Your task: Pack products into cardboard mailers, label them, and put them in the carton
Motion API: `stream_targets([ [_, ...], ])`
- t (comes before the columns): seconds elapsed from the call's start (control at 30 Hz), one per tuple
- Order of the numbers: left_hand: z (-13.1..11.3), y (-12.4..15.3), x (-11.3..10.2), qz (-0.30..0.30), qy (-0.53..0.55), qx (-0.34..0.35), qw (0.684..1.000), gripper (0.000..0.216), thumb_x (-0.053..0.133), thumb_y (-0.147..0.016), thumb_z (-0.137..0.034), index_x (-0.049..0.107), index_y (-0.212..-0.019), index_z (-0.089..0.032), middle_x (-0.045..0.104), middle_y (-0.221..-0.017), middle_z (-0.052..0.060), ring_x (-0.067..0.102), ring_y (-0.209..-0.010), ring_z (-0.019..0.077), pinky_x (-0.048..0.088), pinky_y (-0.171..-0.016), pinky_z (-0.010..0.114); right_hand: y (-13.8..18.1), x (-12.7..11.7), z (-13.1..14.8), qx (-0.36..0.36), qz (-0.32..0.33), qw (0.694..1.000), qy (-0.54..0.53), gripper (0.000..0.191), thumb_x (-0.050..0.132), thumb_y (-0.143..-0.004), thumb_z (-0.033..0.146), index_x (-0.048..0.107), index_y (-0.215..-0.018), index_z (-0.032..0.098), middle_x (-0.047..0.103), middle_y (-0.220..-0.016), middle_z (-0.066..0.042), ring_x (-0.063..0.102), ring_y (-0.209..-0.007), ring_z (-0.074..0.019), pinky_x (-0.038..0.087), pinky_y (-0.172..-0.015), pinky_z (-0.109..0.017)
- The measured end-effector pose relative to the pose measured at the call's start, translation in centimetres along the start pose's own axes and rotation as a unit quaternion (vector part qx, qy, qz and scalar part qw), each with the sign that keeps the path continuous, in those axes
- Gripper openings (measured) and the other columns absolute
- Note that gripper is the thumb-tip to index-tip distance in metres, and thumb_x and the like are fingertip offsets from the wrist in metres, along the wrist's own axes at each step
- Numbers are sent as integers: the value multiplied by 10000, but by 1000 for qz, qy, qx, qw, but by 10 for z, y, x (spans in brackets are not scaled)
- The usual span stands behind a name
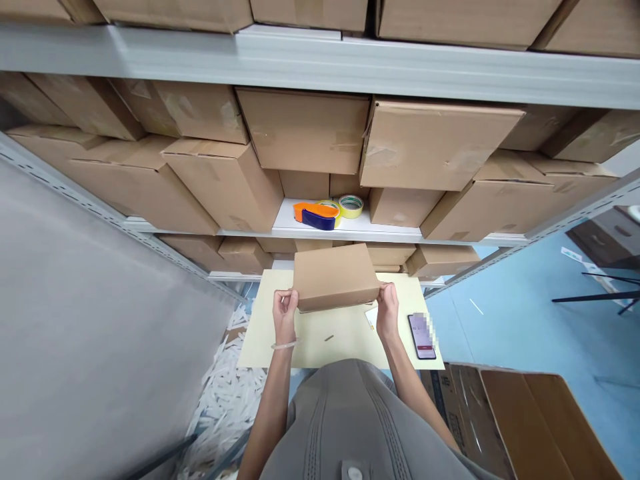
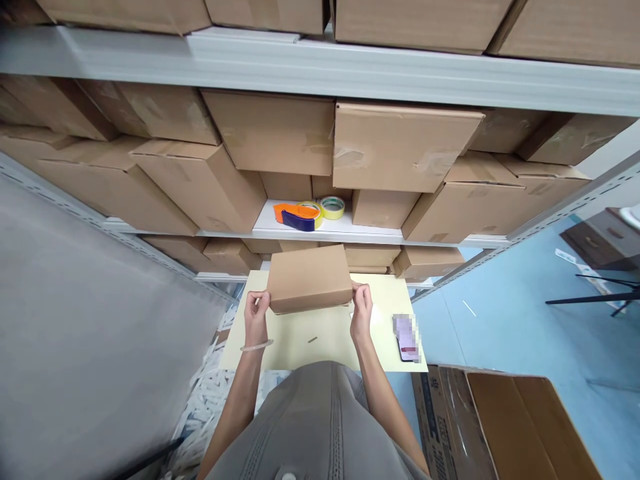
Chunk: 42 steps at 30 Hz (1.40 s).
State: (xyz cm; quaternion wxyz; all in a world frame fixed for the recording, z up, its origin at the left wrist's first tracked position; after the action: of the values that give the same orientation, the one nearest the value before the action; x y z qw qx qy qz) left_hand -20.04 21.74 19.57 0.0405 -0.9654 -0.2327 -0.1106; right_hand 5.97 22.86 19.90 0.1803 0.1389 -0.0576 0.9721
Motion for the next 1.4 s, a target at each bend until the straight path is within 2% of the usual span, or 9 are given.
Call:
stream_targets([
  [0.33,-22,0,2,77,5,72,994,311,715,-770,-356,524,-972,-216,589,-1079,60,559,-1155,201,382,-1036,354,9,-11,1,-18,-9,1000,20,240,662,-789,393,506,-750,214,546,-864,2,524,-912,-169,385,-839,-297],
  [0.4,-21,-4,0,99,-12,79,992,397,708,-775,-367,527,-1098,-222,563,-1176,86,538,-1197,221,398,-1037,358,10,-13,-1,-15,9,1000,22,214,674,-780,390,570,-863,222,591,-958,-20,542,-992,-192,395,-894,-326],
  [0.47,-15,-7,-2,120,-32,73,990,498,698,-780,-387,508,-1211,-225,542,-1243,110,519,-1226,236,407,-1041,362,10,-15,-4,-4,32,999,33,341,685,-772,393,598,-1064,240,610,-1045,-41,548,-1060,-211,399,-937,-348],
  [0.57,4,-9,-8,144,-53,52,987,580,688,-783,-405,486,-1298,-230,520,-1295,119,487,-1266,243,396,-1063,362,9,-21,-17,34,70,996,51,562,683,-776,414,526,-1293,257,607,-1149,-70,544,-1134,-231,406,-969,-361],
  [0.67,29,-8,-14,146,-70,39,986,585,678,-784,-424,504,-1308,-233,500,-1309,113,475,-1276,243,383,-1081,365,11,-30,-39,69,87,992,63,633,681,-771,451,505,-1344,249,594,-1221,-92,537,-1172,-247,416,-979,-366],
  [0.87,83,-4,-27,147,-116,19,982,513,633,-796,-472,577,-1249,-240,521,-1166,87,531,-1192,236,379,-1084,397,21,-50,-86,114,64,986,104,594,681,-732,484,599,-1263,230,627,-1194,-99,568,-1119,-252,447,-942,-367],
  [1.1,147,-2,-49,137,-203,-65,967,441,683,-733,-462,660,-1108,-232,511,-920,39,587,-1004,218,423,-1023,445,25,-69,-135,173,44,966,185,512,664,-665,423,682,-1127,204,679,-1020,-84,631,-896,-226,496,-785,-332],
  [1.23,167,7,-61,138,-209,-127,960,454,736,-658,-395,667,-1061,-198,522,-860,25,605,-947,223,433,-999,461,29,-75,-157,205,38,952,223,520,617,-620,367,679,-1106,192,688,-944,-60,633,-778,-201,505,-701,-312],
  [1.4,177,24,-74,167,-192,-213,943,492,759,-618,-381,639,-1055,-190,580,-699,-8,644,-920,249,423,-996,467,31,-79,-168,245,12,929,276,473,559,-569,284,692,-1015,204,684,-828,-32,634,-763,-217,495,-737,-339],
])
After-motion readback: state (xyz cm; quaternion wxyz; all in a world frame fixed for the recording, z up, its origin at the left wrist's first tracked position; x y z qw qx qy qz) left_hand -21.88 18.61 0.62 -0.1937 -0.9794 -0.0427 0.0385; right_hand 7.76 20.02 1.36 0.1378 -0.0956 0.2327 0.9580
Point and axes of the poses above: each hand's wrist, its own y-axis away from the middle knuckle, its own x-axis out of the palm, z = x × y, the point moved 4 cm from there along -y, towards the middle knuckle
